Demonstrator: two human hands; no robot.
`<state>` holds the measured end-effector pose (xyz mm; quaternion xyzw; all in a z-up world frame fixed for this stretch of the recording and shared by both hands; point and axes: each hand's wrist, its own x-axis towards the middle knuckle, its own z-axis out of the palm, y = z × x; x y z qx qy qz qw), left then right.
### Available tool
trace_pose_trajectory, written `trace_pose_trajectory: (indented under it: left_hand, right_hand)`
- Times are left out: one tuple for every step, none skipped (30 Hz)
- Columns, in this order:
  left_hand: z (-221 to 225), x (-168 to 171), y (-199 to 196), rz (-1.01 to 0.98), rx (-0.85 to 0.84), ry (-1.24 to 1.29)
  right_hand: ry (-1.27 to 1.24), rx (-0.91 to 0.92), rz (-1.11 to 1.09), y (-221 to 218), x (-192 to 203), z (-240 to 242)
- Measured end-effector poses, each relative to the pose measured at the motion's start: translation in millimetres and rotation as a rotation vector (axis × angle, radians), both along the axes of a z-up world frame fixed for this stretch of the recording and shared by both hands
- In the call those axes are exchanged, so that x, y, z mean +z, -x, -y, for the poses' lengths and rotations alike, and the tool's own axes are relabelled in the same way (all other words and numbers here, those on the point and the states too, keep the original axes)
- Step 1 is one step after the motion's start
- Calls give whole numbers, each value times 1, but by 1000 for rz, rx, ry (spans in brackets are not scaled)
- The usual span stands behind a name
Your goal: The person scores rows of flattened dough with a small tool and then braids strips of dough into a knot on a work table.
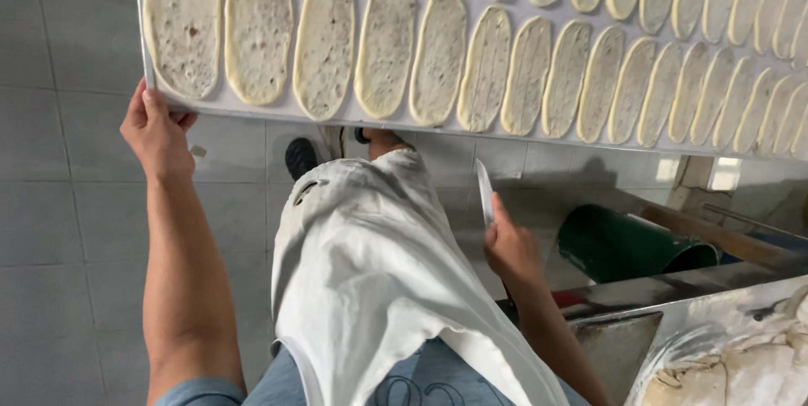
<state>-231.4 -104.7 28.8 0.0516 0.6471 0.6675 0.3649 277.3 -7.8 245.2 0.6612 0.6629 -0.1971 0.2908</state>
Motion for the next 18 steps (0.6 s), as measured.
trace_pose_trajectory:
  left_hand:
    - [-2,1,2,-1,-16,6]
    - [-4,1,4,-1,-32,12]
    - [0,1,2,-29,-40,29]
    - [4,0,-1,-57,-48,45]
    - [7,-2,-3,-86,-59,59]
    - [10,-5,-6,-103,-67,80]
    - [9,-8,-5,-126,-68,94]
    - [8,-11,-4,-148,-69,109]
    - [9,-14,-4,-148,-84,112]
    - [11,-17,-5,-147,-99,114]
    - [7,-21,-3,-152,-114,108]
    - [3,-24,-1,-183,-112,94]
    - [4,-25,-2,-215,-115,81]
    - [4,-27,-4,-247,-117,69]
    - [4,-30,-6,-295,-131,49]
    - [5,-34,-9,-342,-145,28]
    - [5,-37,-12,-387,-153,6]
    - [7,-39,-15,-376,-156,25]
  right_hand:
    - [69,-61,65,1,3,8]
    - [13,-47,17,3,4,11]
    - [-40,-31,-28,7,6,14]
    - [-93,-16,-73,12,6,14]
    - [-159,40,-131,18,5,13]
    - [-225,95,-189,26,3,12]
    - [-298,156,-253,37,0,5]
    - [-317,174,-270,47,-2,-2]
    - [-334,193,-288,57,-5,-9]
    - [-351,211,-307,66,-8,-16]
    - [-365,231,-294,76,-13,-27]
    - [-380,251,-281,86,-18,-38]
    - [-393,266,-269,94,-22,-46]
    - [-397,269,-286,101,-26,-55]
    - [-398,267,-298,106,-30,-63]
    - [-400,266,-309,111,-35,-70]
    - [-414,279,-318,114,-38,-77]
    - [-428,292,-327,116,-40,-82]
